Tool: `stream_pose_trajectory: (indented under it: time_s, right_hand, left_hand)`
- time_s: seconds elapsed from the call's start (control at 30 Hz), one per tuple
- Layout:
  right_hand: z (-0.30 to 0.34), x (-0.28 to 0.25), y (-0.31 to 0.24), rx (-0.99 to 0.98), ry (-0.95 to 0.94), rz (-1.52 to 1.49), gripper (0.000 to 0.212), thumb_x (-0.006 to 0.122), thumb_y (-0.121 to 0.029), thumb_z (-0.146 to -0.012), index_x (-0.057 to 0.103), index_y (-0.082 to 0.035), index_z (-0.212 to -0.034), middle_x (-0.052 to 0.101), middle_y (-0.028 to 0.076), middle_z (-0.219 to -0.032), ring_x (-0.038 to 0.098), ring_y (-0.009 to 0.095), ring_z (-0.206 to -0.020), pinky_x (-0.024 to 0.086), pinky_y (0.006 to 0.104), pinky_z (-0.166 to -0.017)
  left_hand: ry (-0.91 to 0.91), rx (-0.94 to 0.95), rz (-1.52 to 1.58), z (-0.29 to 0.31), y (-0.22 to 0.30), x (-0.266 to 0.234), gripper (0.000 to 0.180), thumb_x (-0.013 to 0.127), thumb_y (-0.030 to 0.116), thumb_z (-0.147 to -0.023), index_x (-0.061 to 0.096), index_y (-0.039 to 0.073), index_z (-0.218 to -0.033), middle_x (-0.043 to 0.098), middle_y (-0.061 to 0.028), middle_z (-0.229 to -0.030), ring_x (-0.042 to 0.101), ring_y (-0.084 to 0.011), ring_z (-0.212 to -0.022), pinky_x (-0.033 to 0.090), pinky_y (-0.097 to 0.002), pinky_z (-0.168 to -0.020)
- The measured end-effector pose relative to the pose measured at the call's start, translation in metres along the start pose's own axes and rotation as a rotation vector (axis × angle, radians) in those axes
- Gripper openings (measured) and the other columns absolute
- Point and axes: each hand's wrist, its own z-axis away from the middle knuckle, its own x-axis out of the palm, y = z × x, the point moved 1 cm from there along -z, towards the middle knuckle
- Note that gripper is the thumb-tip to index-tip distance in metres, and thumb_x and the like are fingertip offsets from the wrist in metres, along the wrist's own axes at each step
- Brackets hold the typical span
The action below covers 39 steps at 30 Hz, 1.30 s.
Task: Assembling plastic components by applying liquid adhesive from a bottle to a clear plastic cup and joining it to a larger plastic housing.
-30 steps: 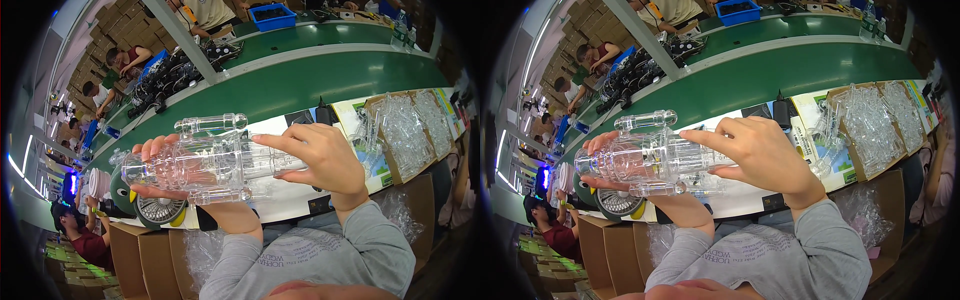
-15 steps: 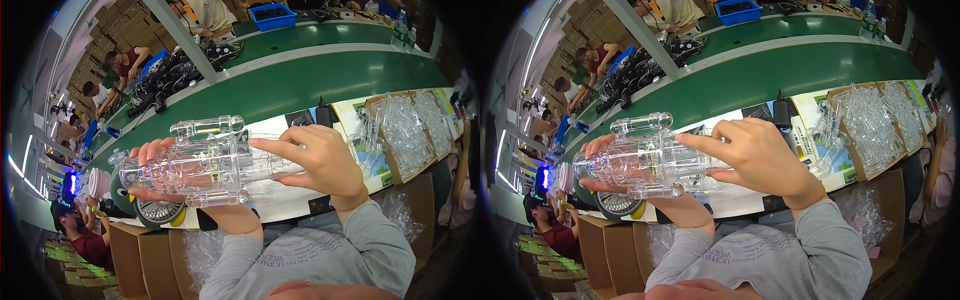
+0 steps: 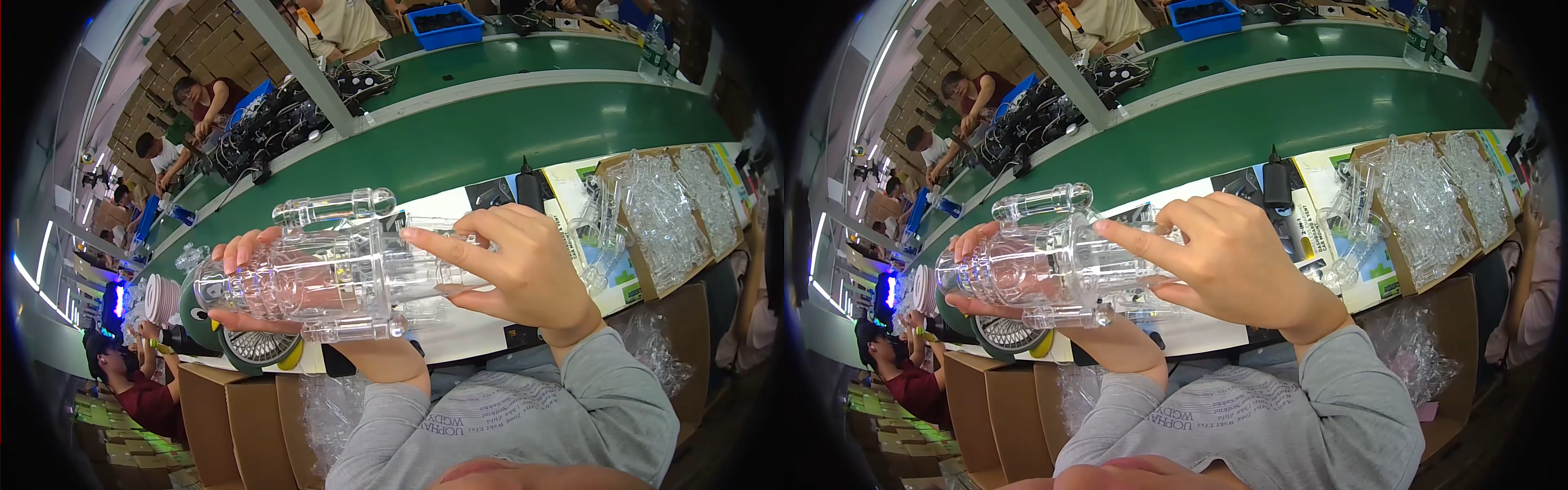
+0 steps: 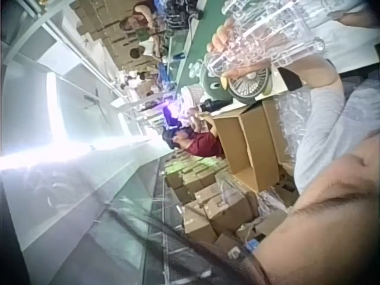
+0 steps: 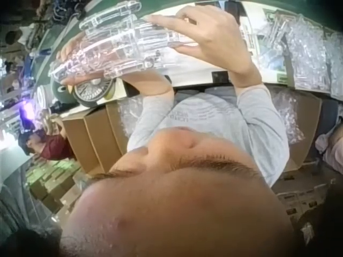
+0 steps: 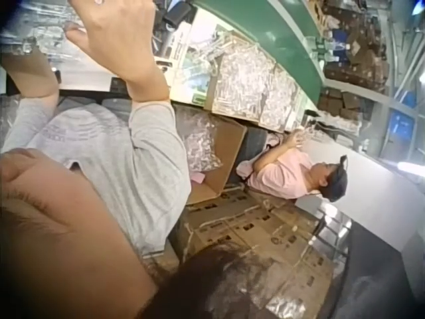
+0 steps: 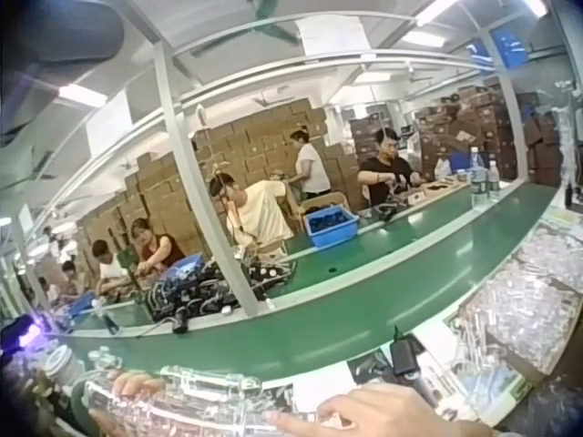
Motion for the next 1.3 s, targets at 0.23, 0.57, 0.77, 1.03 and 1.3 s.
stream_pose_trajectory:
  time_s: [0.23, 0.57, 0.77, 1.03, 1.3]
  right_hand:
    - [-0.002, 0.005, 0.004, -0.027, 0.011, -0.018, 0.077, 0.077, -0.024, -0.04, 0.06, -0.025, -0.116, 0.055, 0.0, -0.073, 0.052, 0.016, -0.062, 0.042, 0.0305, -0.056]
    - [-0.007, 0.019, 0.016, 0.018, -0.097, -0.035, 0.074, 0.077, -0.026, -0.05, 0.054, -0.016, -0.119, 0.054, 0.003, -0.072, 0.054, 0.021, -0.065, 0.043, 0.0317, -0.06]
    - [-0.007, 0.035, 0.004, -0.151, -0.133, -0.235, 0.049, 0.073, -0.022, -0.058, 0.053, -0.009, -0.101, 0.054, 0.005, -0.077, 0.056, 0.024, -0.071, 0.044, 0.0328, -0.06]
    - [0.002, 0.056, -0.018, -0.237, -0.275, -0.379, 0.04, 0.066, -0.012, -0.063, 0.052, -0.007, -0.1, 0.054, 0.005, -0.078, 0.058, 0.023, -0.067, 0.046, 0.0323, -0.054]
    - [0.008, 0.068, -0.029, -0.179, -0.203, -0.408, 0.039, 0.065, -0.011, -0.061, 0.055, -0.008, -0.098, 0.054, 0.005, -0.077, 0.059, 0.023, -0.069, 0.047, 0.0332, -0.057]
  left_hand:
    - [-0.074, -0.005, 0.066, 0.0, 0.001, -0.001, 0.048, 0.058, 0.042, -0.082, 0.04, 0.006, -0.108, 0.049, -0.0043, -0.092, 0.05, -0.0169, -0.093, 0.037, -0.039, -0.095]
    - [0.068, 0.151, -0.382, 0.009, -0.005, 0.028, 0.048, 0.057, 0.042, -0.083, 0.042, 0.002, -0.104, 0.047, -0.0067, -0.092, 0.05, -0.0175, -0.091, 0.045, -0.032, -0.086]
    - [-0.157, 0.127, -0.571, 0.036, 0.054, 0.054, 0.06, 0.068, 0.034, -0.071, 0.038, 0.008, -0.116, 0.048, -0.0044, -0.1, 0.046, -0.0224, -0.103, 0.029, -0.047, -0.099]
    - [-0.207, 0.199, -0.41, 0.052, 0.079, 0.067, 0.07, 0.08, 0.031, -0.062, 0.038, 0.01, -0.114, 0.045, 0.0002, -0.086, 0.045, -0.0134, -0.082, 0.033, -0.0331, -0.081]
    - [-0.144, 0.231, -0.675, 0.064, 0.08, 0.08, 0.068, 0.076, 0.033, -0.065, 0.036, 0.006, -0.112, 0.043, -0.0021, -0.086, 0.044, -0.0137, -0.079, 0.032, -0.0297, -0.075]
